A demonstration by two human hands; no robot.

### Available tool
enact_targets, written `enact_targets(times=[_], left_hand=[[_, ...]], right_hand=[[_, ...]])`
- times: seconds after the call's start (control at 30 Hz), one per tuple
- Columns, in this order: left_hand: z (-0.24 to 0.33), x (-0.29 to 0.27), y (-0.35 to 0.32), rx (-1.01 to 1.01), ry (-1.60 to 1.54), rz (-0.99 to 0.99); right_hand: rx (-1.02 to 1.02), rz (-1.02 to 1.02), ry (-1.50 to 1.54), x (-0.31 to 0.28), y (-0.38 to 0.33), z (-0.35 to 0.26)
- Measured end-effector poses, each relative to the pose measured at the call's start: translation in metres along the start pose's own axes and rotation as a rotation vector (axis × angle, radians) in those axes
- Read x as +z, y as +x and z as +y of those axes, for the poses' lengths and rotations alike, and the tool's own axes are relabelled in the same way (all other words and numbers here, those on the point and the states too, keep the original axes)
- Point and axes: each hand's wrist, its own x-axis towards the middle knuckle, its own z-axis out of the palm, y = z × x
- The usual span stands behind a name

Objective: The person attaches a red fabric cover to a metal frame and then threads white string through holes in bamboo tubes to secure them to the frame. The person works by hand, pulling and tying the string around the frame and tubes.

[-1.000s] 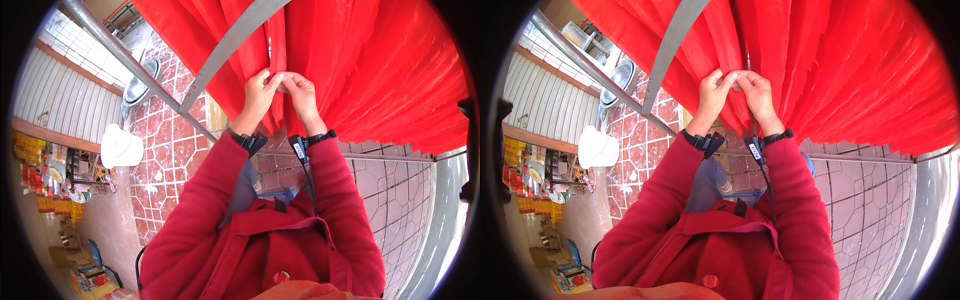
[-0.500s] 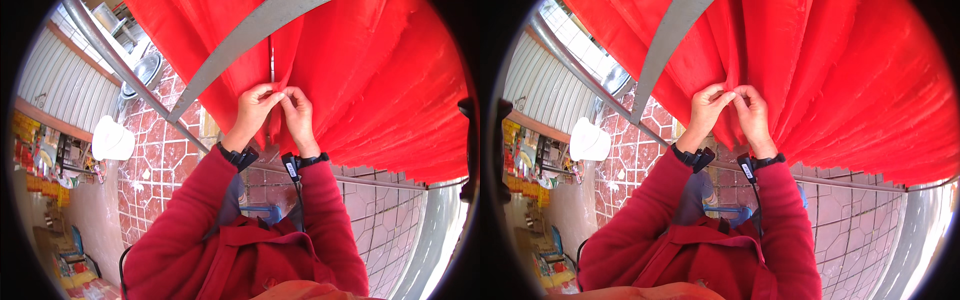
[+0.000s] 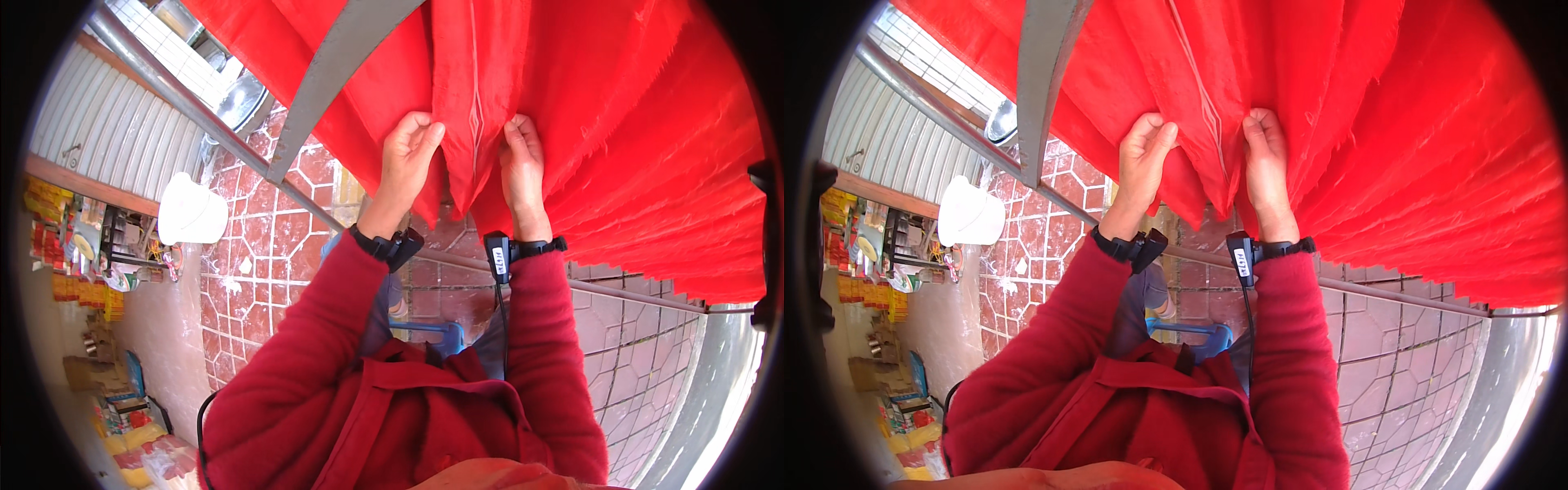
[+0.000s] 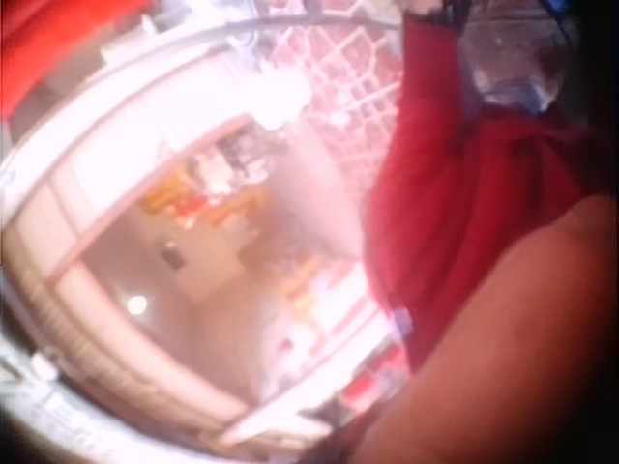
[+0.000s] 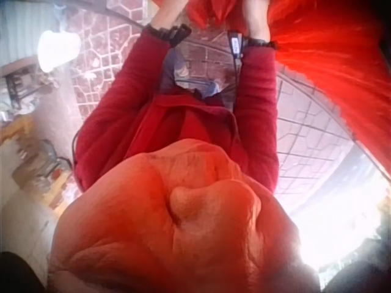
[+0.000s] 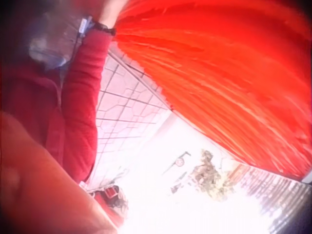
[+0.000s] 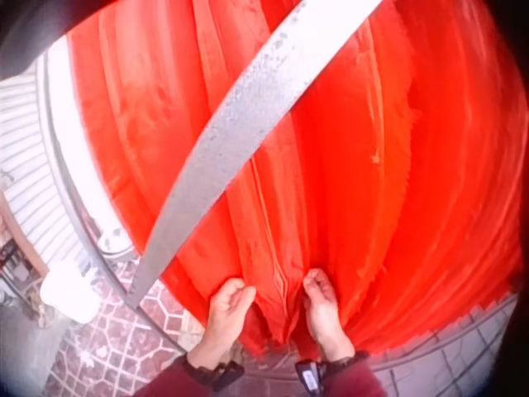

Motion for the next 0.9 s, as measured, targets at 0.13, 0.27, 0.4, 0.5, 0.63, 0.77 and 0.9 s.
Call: enact_targets(times=[0.13,0.27,0.4,0.5,0.63,0.77,0.9], left_hand=[[-0.004,0.001,-0.002,-0.054,0.036,-0.014],[-0.004,0.019,-0.003,-0.005,-0.058,-0.023],[0.012,0.048,-0.007,0.103,0.313,-0.05],[0.025,0.068,-0.01,0.248,0.551,0.082],[0.034,0.066,-0.003,0.302,0.481,0.18],[0.035,0.046,-0.002,0.177,0.366,0.175],[0.04,0.034,-0.005,0.042,0.336,0.126]], right_hand=[[-0.232,0.064,-0.271,0.006,0.003,0.009],[-0.302,0.141,-0.327,0.012,0.001,0.012],[-0.261,0.123,-0.254,0.021,-0.006,0.013],[-0.254,0.071,-0.265,0.027,-0.015,0.009],[-0.35,0.007,-0.283,0.034,-0.02,0.0],[-0.311,-0.037,-0.301,0.036,-0.021,-0.007],[-0.224,0.058,-0.168,0.035,-0.022,-0.008]])
